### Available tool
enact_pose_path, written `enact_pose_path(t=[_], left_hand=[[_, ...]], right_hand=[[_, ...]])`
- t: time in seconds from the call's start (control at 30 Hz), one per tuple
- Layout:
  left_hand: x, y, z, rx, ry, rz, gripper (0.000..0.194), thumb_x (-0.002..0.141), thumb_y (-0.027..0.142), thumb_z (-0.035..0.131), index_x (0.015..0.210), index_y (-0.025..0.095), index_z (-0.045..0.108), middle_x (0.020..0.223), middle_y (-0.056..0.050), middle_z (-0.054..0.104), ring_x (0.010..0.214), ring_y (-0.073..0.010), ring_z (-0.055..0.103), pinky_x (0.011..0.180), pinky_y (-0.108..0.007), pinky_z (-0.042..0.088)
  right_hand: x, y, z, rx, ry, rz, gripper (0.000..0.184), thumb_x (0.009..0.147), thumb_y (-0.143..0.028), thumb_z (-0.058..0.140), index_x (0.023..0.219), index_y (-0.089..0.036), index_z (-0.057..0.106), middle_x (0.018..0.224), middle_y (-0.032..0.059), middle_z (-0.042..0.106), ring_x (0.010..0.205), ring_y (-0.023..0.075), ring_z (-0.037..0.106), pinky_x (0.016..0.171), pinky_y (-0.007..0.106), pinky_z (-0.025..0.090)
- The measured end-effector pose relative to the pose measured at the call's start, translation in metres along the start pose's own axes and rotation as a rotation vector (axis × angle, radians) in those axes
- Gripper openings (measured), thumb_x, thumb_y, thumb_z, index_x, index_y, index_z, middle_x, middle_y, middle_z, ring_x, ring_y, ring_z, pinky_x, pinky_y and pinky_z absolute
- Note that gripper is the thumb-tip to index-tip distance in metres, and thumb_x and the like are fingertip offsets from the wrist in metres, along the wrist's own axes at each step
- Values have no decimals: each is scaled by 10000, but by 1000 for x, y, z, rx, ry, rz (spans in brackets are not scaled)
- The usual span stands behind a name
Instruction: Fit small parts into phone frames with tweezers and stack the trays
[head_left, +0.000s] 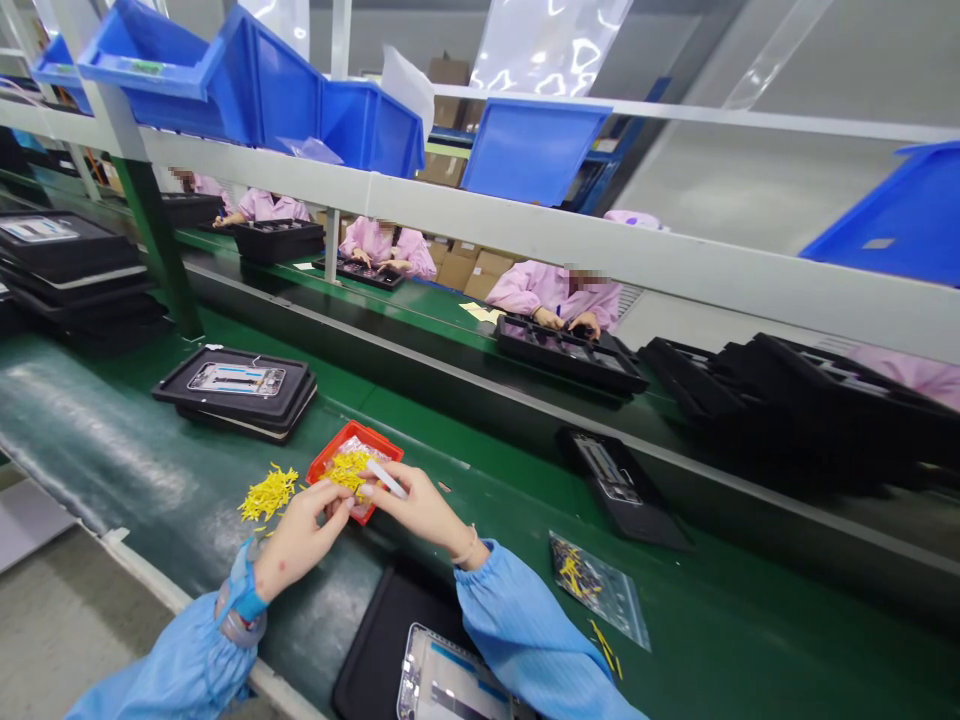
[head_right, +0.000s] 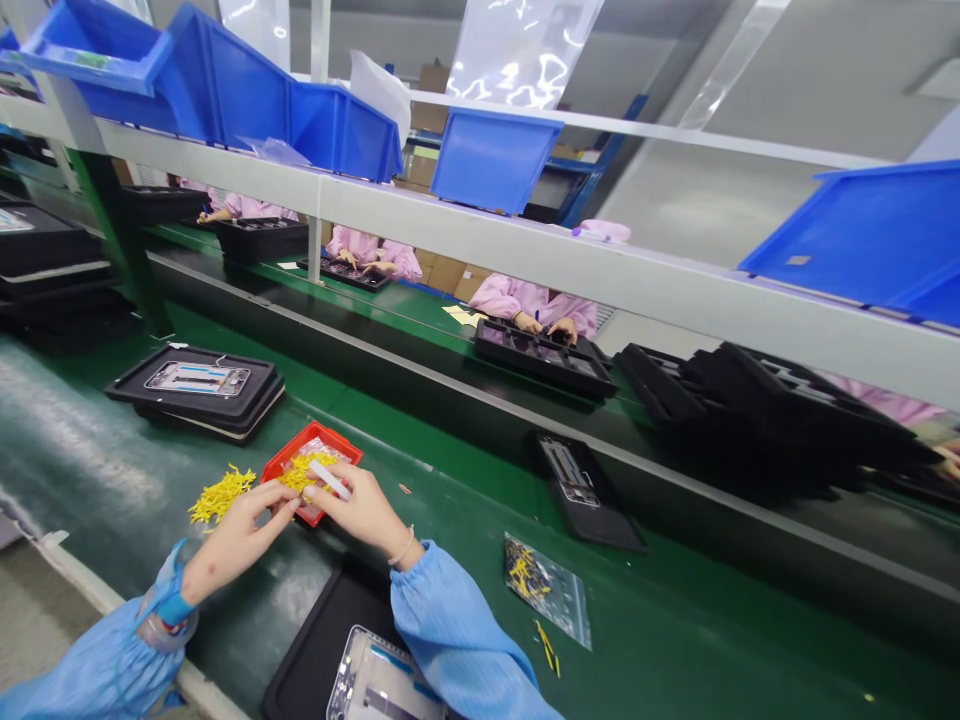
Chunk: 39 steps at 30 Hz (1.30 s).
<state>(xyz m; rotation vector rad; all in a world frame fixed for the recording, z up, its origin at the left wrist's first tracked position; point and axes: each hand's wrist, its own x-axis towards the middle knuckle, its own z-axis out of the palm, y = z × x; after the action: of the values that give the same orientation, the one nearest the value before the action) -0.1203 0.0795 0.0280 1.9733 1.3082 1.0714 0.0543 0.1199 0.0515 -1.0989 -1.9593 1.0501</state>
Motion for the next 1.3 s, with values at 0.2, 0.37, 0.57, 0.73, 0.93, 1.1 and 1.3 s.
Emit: enact_pose_path(t=[0.2,0.37,0.57,0.73,0.93,1.1,1.3], left_hand=[[2,9,2,-14,-72,24,257,854,256,414,743,166,627,690,-30,613,632,-160,578,615,-258,473],[6,11,8,-39,-57,30,239,790,207,424,816,160,657,762,-48,654,700,-173,617,667,-272,494],[13,8,12,-121,-68,-52,252,755,216,453,843,156,681,750,-48,682,666,-166,629,664,-277,512],[16,7,14,-255,-58,-130,318,778,302,500,1006,129,640,755,-58,698,675,-181,658,659,-299,543],[16,17,24,-254,-10,-136,246,727,316,581,911,158,629,775,-38,698,689,-176,659,656,-302,558],[17,20,27,-131,1,-68,161,733,236,515,824,163,626,714,-19,676,622,-150,640,582,-250,538],[33,-6,14,189,162,-59,263,738,187,436,917,177,629,794,-42,695,718,-181,653,719,-310,530]], right_hand=[[-10,-6,-3,-77,-30,-34,91,795,-201,606,724,-162,648,680,-9,655,620,141,561,591,239,426],[-14,-1,2,-76,-1,-52,76,815,-185,586,766,-156,636,744,11,660,687,154,581,657,255,439],[-21,6,1,-53,97,-5,92,814,-225,580,794,-157,638,756,16,656,694,160,589,654,257,443],[-28,8,-9,-27,184,44,120,807,-254,559,772,-164,631,698,0,637,630,148,557,602,245,431],[-34,8,-10,-38,186,60,126,805,-259,557,758,-171,634,687,-9,632,624,142,553,617,244,436],[-38,8,-8,-26,206,55,120,790,-257,558,754,-167,629,682,-4,628,626,147,556,615,247,437],[-43,13,-17,7,275,59,156,799,-302,548,733,-182,622,640,-14,621,595,148,544,578,253,410]])
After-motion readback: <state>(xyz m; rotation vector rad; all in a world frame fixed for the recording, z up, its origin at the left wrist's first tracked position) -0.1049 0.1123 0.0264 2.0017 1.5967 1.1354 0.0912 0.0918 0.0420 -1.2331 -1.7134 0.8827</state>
